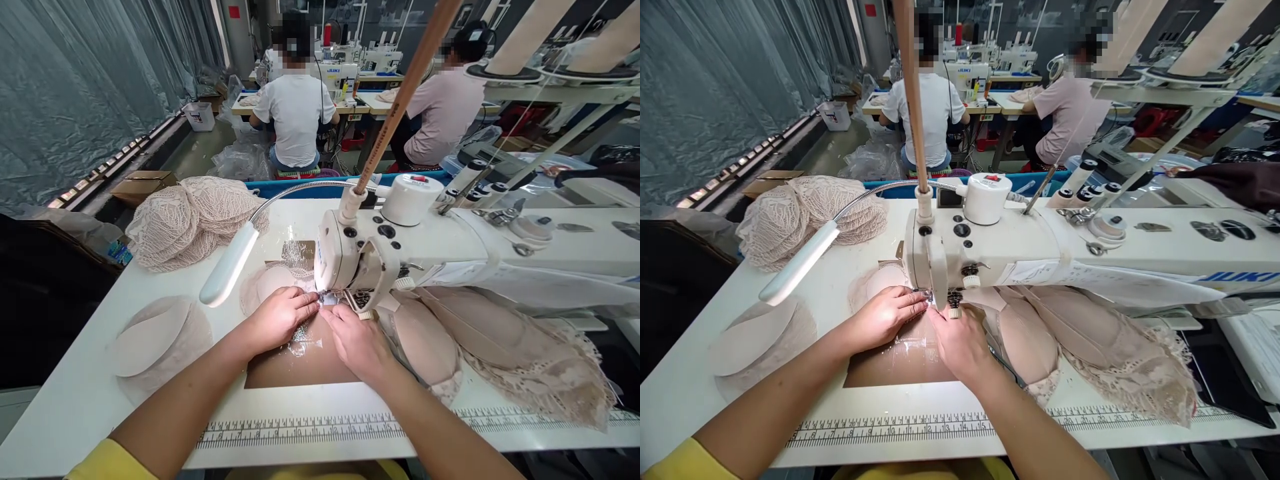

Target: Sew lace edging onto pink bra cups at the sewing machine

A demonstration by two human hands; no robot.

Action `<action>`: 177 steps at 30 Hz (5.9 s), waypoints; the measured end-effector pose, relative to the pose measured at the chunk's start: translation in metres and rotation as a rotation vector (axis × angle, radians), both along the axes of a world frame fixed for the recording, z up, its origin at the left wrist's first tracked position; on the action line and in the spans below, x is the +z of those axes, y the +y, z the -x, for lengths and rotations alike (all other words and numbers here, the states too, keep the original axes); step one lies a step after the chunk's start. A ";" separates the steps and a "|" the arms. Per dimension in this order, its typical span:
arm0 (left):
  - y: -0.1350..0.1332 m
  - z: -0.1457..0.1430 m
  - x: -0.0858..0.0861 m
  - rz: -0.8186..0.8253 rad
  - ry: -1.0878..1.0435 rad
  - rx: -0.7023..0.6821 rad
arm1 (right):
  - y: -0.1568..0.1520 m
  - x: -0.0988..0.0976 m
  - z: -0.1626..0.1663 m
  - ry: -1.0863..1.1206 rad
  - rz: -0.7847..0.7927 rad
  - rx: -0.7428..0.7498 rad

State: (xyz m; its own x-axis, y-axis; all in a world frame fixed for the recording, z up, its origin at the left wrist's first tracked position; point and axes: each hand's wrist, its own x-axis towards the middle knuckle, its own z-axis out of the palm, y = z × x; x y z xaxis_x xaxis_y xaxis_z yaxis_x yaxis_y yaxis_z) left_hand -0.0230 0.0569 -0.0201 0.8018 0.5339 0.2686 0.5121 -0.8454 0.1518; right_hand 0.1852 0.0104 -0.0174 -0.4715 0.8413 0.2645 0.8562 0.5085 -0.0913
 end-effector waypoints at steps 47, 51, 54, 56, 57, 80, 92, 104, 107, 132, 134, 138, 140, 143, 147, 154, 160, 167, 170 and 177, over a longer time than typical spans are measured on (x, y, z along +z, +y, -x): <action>-0.022 -0.008 0.027 0.083 0.110 0.223 | 0.002 0.002 -0.005 -0.018 0.073 -0.061; -0.022 -0.010 0.023 0.077 0.013 0.098 | 0.001 0.005 -0.006 -0.011 0.086 -0.066; -0.023 -0.010 0.017 0.070 0.000 0.066 | 0.000 0.004 -0.007 0.009 0.081 -0.037; -0.023 -0.010 0.015 0.054 0.000 0.068 | -0.001 0.003 -0.006 0.020 0.079 -0.001; -0.022 -0.010 0.014 0.048 0.005 0.070 | -0.001 0.003 -0.006 0.021 0.079 0.013; -0.015 -0.007 0.012 0.047 0.039 0.033 | 0.000 0.000 0.002 -0.007 -0.004 0.003; -0.009 -0.005 0.011 0.019 0.011 0.031 | 0.000 -0.001 0.000 0.031 0.052 -0.002; -0.005 -0.003 0.006 0.045 -0.052 0.043 | 0.000 0.005 -0.001 0.081 0.113 0.010; -0.004 -0.004 0.004 0.038 -0.061 0.071 | 0.002 0.002 0.001 0.077 0.132 -0.013; -0.009 0.004 0.018 0.088 0.020 -0.091 | 0.001 -0.003 -0.002 0.039 0.003 0.085; -0.009 0.004 0.017 0.099 0.011 -0.067 | 0.001 -0.004 -0.002 0.024 0.012 0.069; -0.011 0.000 0.014 0.076 -0.001 -0.017 | 0.001 -0.004 0.001 -0.021 0.038 -0.010; -0.012 -0.003 0.013 0.049 -0.011 0.007 | 0.001 -0.004 0.002 -0.047 0.045 -0.047; -0.013 -0.004 0.012 0.033 -0.034 0.016 | 0.001 -0.003 0.002 -0.057 0.049 -0.066; -0.013 -0.002 0.014 0.073 -0.038 -0.001 | 0.001 -0.002 0.000 -0.013 0.045 0.005; -0.013 -0.005 0.016 0.078 -0.019 0.034 | -0.001 0.001 0.001 -0.032 0.012 0.023; -0.013 -0.004 0.019 0.122 -0.059 0.057 | 0.001 0.003 0.005 -0.087 0.063 -0.089; -0.013 -0.005 0.016 0.218 -0.205 0.107 | 0.000 0.001 -0.001 0.014 0.104 -0.092; -0.014 -0.007 0.015 0.224 -0.182 0.141 | 0.000 0.003 -0.002 0.029 0.107 -0.081; -0.016 -0.008 0.014 0.162 -0.110 0.196 | -0.001 0.007 -0.001 0.026 0.117 -0.077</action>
State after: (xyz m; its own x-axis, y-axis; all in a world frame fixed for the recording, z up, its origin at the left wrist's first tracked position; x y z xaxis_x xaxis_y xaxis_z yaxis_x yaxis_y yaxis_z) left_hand -0.0153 0.0409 -0.0061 0.6495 0.7191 0.2472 0.6365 -0.6920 0.3405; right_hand 0.1866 0.0097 -0.0104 -0.3990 0.9003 0.1738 0.8887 0.4264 -0.1686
